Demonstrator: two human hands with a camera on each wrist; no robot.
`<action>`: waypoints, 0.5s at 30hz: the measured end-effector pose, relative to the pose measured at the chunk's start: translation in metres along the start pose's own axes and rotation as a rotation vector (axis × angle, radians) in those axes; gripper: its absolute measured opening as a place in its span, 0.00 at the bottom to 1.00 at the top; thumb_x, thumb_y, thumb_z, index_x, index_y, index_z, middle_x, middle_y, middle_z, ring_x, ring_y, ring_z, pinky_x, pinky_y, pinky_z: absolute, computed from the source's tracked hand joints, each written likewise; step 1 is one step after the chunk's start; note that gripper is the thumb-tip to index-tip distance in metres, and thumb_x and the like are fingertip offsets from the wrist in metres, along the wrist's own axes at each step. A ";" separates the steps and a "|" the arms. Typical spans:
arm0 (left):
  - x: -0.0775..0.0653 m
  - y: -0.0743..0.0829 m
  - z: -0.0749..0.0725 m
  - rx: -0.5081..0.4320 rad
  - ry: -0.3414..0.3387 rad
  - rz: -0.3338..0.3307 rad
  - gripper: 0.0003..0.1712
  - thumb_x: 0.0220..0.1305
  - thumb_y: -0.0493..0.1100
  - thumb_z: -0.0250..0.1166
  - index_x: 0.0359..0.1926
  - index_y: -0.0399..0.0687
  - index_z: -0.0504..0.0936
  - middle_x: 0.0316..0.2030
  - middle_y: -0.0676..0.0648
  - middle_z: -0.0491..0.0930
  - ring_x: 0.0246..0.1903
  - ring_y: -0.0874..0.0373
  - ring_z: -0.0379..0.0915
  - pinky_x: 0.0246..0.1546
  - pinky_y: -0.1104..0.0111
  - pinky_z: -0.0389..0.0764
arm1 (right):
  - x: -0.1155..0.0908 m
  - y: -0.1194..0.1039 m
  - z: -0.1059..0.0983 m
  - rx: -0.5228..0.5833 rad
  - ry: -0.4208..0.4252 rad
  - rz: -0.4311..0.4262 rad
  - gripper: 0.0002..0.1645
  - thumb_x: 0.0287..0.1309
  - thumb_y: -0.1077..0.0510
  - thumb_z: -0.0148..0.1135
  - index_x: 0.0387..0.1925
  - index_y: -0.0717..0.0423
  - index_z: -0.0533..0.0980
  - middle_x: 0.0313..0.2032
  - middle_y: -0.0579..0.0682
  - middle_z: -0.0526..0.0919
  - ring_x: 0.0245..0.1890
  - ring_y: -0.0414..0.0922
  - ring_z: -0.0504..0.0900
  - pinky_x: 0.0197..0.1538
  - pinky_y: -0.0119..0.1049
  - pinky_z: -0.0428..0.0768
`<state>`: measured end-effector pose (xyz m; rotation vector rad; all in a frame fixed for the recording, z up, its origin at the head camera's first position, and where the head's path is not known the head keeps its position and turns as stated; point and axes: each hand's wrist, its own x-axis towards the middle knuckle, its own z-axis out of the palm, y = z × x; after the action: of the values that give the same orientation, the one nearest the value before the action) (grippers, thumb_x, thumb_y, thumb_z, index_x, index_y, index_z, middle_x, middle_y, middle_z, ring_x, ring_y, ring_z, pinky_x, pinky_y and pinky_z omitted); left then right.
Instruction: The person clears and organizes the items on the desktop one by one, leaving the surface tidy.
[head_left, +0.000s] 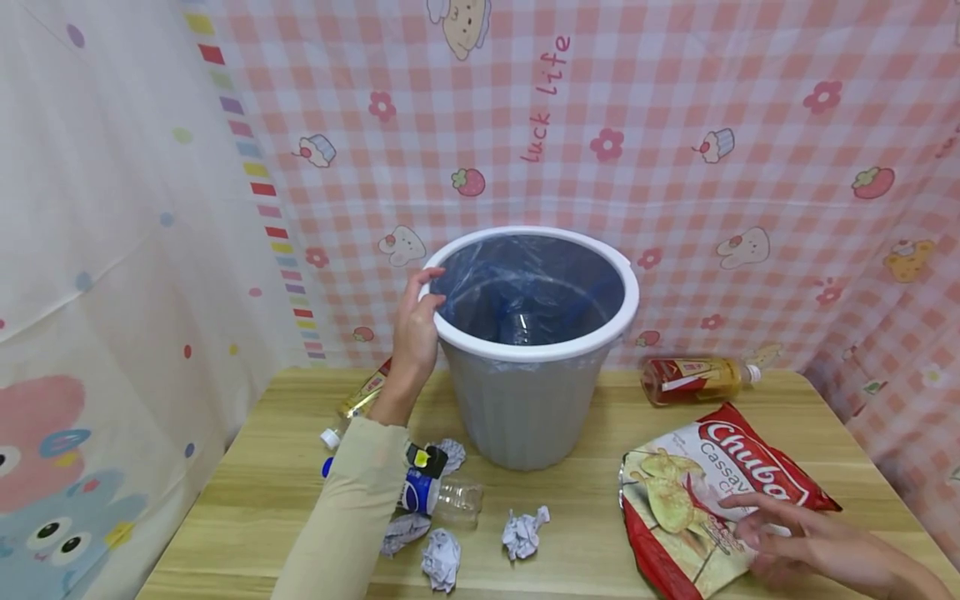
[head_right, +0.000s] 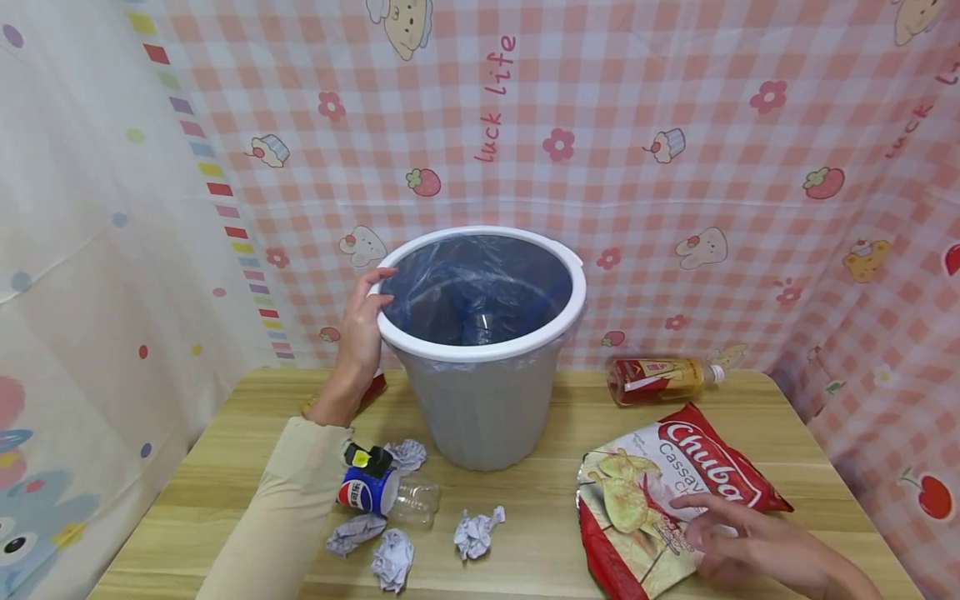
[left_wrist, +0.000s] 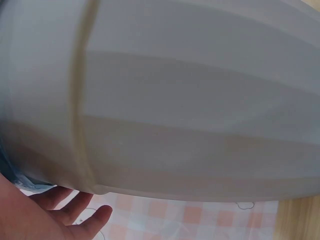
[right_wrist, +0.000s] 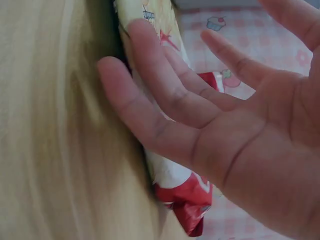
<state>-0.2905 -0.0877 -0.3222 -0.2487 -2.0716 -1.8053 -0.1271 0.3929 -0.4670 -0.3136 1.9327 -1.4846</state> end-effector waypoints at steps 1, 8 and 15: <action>0.000 0.000 0.000 0.002 0.002 0.000 0.24 0.65 0.37 0.47 0.62 0.42 0.74 0.68 0.45 0.67 0.69 0.54 0.58 0.71 0.57 0.56 | -0.001 0.002 0.000 0.030 -0.012 0.000 0.26 0.73 0.62 0.46 0.70 0.53 0.64 0.53 0.55 0.74 0.45 0.52 0.83 0.47 0.38 0.82; 0.000 0.000 0.000 0.008 0.005 0.003 0.25 0.65 0.38 0.47 0.62 0.42 0.73 0.68 0.46 0.67 0.69 0.55 0.58 0.71 0.58 0.56 | -0.003 0.011 -0.001 0.190 -0.094 0.003 0.27 0.74 0.64 0.42 0.60 0.29 0.72 0.46 0.56 0.77 0.44 0.55 0.82 0.48 0.42 0.82; 0.000 -0.001 0.000 -0.004 0.003 -0.011 0.24 0.66 0.38 0.46 0.62 0.43 0.73 0.69 0.47 0.66 0.69 0.56 0.57 0.71 0.57 0.56 | -0.006 0.016 -0.001 0.219 -0.065 0.066 0.26 0.76 0.60 0.42 0.59 0.25 0.73 0.44 0.57 0.79 0.42 0.56 0.82 0.46 0.44 0.83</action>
<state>-0.2913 -0.0879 -0.3229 -0.2358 -2.0711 -1.8157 -0.1203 0.4020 -0.4794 -0.1956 1.6949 -1.6050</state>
